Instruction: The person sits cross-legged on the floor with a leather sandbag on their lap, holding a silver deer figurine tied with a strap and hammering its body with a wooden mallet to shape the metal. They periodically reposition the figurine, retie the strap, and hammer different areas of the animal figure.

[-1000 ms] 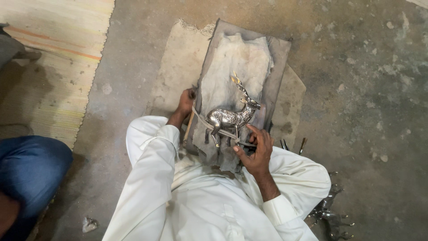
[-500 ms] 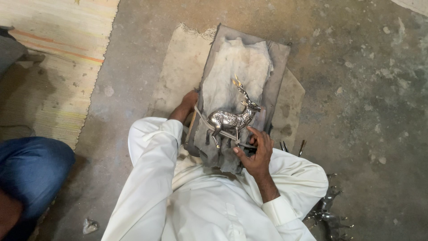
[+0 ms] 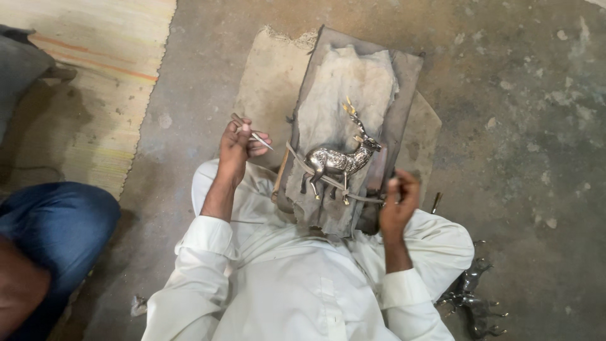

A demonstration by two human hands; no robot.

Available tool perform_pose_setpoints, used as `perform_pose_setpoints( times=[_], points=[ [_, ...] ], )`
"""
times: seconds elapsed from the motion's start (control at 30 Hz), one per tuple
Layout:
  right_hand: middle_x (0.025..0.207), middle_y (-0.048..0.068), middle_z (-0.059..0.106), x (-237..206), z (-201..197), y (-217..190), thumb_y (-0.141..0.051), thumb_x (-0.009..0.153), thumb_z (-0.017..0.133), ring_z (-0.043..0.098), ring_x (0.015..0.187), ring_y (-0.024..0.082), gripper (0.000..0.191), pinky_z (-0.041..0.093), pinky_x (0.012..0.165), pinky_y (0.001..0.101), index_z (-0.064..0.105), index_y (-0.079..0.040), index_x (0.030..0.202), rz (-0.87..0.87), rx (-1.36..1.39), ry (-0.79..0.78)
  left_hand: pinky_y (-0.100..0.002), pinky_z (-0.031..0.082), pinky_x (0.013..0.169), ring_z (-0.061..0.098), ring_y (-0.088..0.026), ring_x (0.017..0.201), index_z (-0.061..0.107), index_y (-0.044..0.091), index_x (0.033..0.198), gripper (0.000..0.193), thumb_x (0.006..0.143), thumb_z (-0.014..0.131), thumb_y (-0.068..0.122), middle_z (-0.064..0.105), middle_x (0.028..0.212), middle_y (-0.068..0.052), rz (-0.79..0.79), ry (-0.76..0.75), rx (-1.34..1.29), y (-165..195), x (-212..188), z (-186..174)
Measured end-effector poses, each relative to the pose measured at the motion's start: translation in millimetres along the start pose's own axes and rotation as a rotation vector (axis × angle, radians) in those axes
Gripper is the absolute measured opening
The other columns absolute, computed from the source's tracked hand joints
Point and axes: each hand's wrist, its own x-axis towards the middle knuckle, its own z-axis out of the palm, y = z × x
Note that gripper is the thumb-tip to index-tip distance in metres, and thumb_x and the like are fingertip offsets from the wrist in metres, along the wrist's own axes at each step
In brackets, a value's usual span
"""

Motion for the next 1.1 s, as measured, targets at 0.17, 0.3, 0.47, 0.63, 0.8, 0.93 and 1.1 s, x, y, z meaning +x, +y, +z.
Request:
perform_pose_setpoints(
  times=[0.17,0.3,0.47,0.63,0.8,0.93,1.1],
  points=[
    [0.095,0.005,0.065,21.2,-13.8,44.0,-0.022,0.106,0.064,0.058,0.085,0.016,0.023,0.047,0.076,0.0339,0.067,-0.005,0.121,0.253,-0.259,0.013,-0.028,0.062,0.081,0.075,-0.018,0.096,0.052,0.008,0.137,0.045,0.096,0.071,0.009,0.068,0.103,-0.006,0.012,-0.148,-0.014,1.1,-13.6,-14.0],
    [0.096,0.013,0.069,9.5,-13.2,101.1,-0.033,0.104,0.058,0.063,0.086,0.026,0.031,0.049,0.078,0.0423,0.069,-0.005,0.113,0.500,-0.519,-0.161,-0.028,0.063,0.079,0.076,-0.020,0.094,0.058,0.002,0.132,0.040,0.096,0.072,0.007,0.075,0.097,-0.008,-0.017,-0.235,-0.029,-6.4,-10.3,-5.9],
    [0.097,0.014,0.070,0.7,-3.4,116.2,-0.044,0.104,0.052,0.063,0.088,0.031,0.039,0.049,0.079,0.0479,0.068,-0.008,0.108,0.753,-0.356,-0.119,-0.027,0.064,0.070,0.078,-0.020,0.087,0.061,0.000,0.123,0.034,0.092,0.075,-0.002,0.076,0.089,-0.007,0.102,-0.337,0.018,-5.6,-5.5,12.3],
    [0.092,0.012,0.068,14.9,13.0,63.3,-0.039,0.100,0.056,0.063,0.082,0.027,0.034,0.051,0.075,0.0433,0.066,-0.009,0.112,1.033,0.269,0.039,-0.025,0.063,0.073,0.075,-0.013,0.085,0.063,-0.003,0.123,0.030,0.096,0.072,-0.008,0.075,0.091,-0.007,0.254,-0.506,0.067,3.4,-0.2,26.6],
    [0.087,0.009,0.066,31.8,3.3,29.8,-0.033,0.097,0.059,0.062,0.076,0.023,0.032,0.053,0.071,0.0388,0.064,-0.009,0.117,1.112,0.531,0.037,-0.025,0.062,0.074,0.073,-0.009,0.085,0.060,-0.002,0.127,0.032,0.096,0.067,-0.009,0.075,0.094,-0.006,0.262,-0.605,0.141,7.8,3.1,33.8],
    [0.083,0.007,0.064,44.0,-30.8,40.0,-0.029,0.094,0.062,0.062,0.071,0.019,0.033,0.054,0.068,0.0352,0.063,-0.010,0.121,1.129,0.524,-0.043,-0.024,0.060,0.074,0.073,-0.009,0.086,0.059,-0.001,0.129,0.031,0.099,0.064,-0.006,0.076,0.090,-0.006,0.251,-0.639,0.273,10.8,6.1,29.8],
    [0.078,0.004,0.062,59.4,-58.2,39.2,-0.024,0.090,0.066,0.062,0.064,0.015,0.038,0.056,0.064,0.0306,0.061,-0.010,0.125,1.090,0.385,-0.199,-0.024,0.059,0.074,0.072,-0.008,0.084,0.060,0.000,0.130,0.031,0.099,0.063,-0.005,0.076,0.087,-0.006,0.244,-0.646,0.326,9.5,9.7,21.3]
  ],
)
